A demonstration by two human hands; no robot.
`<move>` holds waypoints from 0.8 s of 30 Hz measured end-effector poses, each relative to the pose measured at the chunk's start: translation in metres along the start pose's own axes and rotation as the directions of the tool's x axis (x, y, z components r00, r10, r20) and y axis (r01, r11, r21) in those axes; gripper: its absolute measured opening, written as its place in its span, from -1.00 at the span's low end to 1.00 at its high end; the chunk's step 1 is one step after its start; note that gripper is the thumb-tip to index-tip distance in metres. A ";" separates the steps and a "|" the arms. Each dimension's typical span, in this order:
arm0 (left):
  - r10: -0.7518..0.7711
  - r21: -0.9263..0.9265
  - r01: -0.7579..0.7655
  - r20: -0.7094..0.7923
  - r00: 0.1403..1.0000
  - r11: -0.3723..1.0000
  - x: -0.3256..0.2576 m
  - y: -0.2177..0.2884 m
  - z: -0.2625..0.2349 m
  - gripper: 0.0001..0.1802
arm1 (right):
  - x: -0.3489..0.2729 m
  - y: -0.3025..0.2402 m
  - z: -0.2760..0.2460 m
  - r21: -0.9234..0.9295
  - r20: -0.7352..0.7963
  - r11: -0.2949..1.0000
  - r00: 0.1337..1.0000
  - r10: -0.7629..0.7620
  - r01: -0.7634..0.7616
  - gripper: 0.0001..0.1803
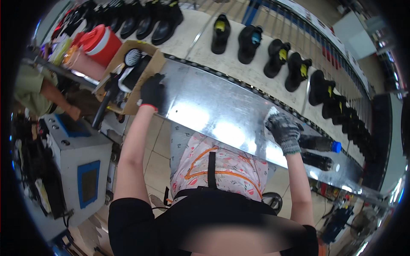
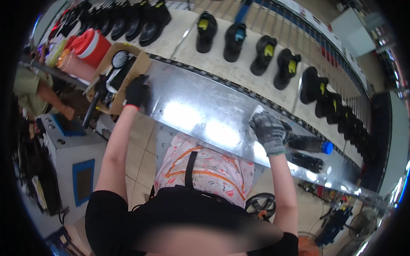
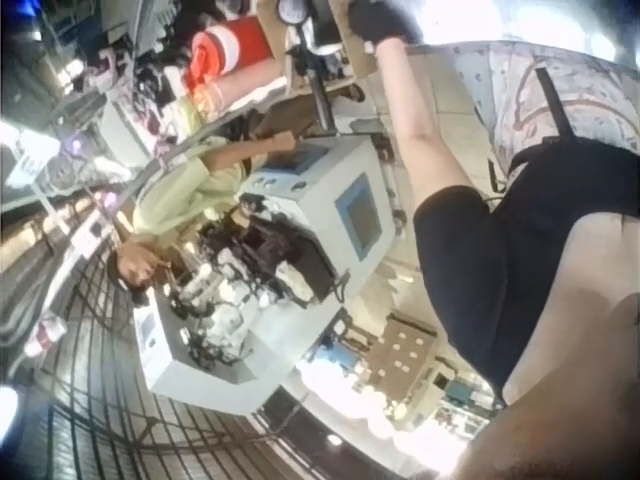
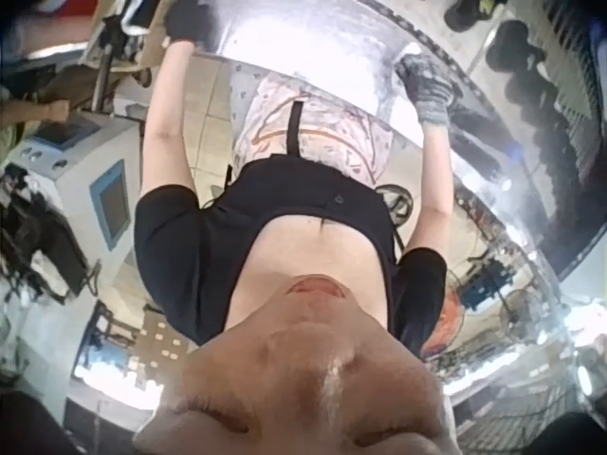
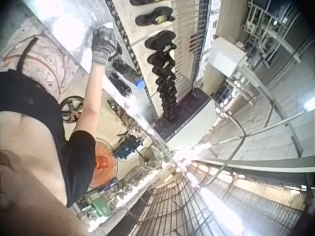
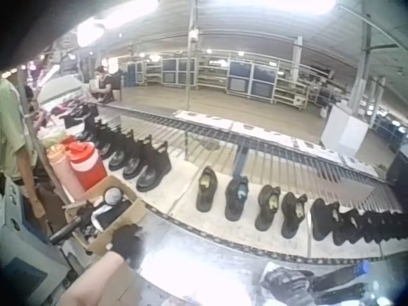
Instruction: Applying adhesive and cleaning the surface of boots on a production line.
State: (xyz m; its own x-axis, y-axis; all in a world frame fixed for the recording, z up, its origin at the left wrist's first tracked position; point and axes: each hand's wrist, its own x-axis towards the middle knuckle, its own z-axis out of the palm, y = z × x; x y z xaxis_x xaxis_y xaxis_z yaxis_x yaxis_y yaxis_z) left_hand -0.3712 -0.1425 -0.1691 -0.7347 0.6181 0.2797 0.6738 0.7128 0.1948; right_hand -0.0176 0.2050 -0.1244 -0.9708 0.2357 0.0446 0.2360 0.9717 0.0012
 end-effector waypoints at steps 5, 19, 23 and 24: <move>-0.069 0.255 0.053 0.053 0.996 0.965 0.010 0.012 0.007 -0.66 | 0.010 0.005 0.007 -0.091 0.288 0.995 0.956 0.062 -0.038 -0.80; -0.024 -0.505 0.042 0.041 0.999 0.862 0.002 0.029 0.042 -0.73 | 0.011 -0.003 -0.030 0.175 0.004 0.984 1.000 0.024 -0.024 -0.67; 0.069 -0.778 0.621 0.618 0.783 -0.088 -0.018 0.155 0.007 -0.73 | 0.004 -0.039 -0.039 0.521 -0.098 0.853 0.990 0.105 -0.039 -0.65; 0.084 -0.733 0.663 0.659 0.748 -0.154 -0.022 0.174 0.008 -0.69 | 0.003 -0.061 -0.022 0.848 -0.078 0.528 0.971 0.225 -0.054 -0.64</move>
State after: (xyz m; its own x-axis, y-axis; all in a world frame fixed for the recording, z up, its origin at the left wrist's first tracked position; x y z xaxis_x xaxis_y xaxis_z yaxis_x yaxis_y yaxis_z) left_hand -0.2384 -0.0291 -0.1485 -0.5445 0.7406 -0.3939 -0.5333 0.0569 0.8440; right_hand -0.0338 0.1462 -0.1027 -0.8862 0.4471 0.1219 0.1407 0.5102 -0.8485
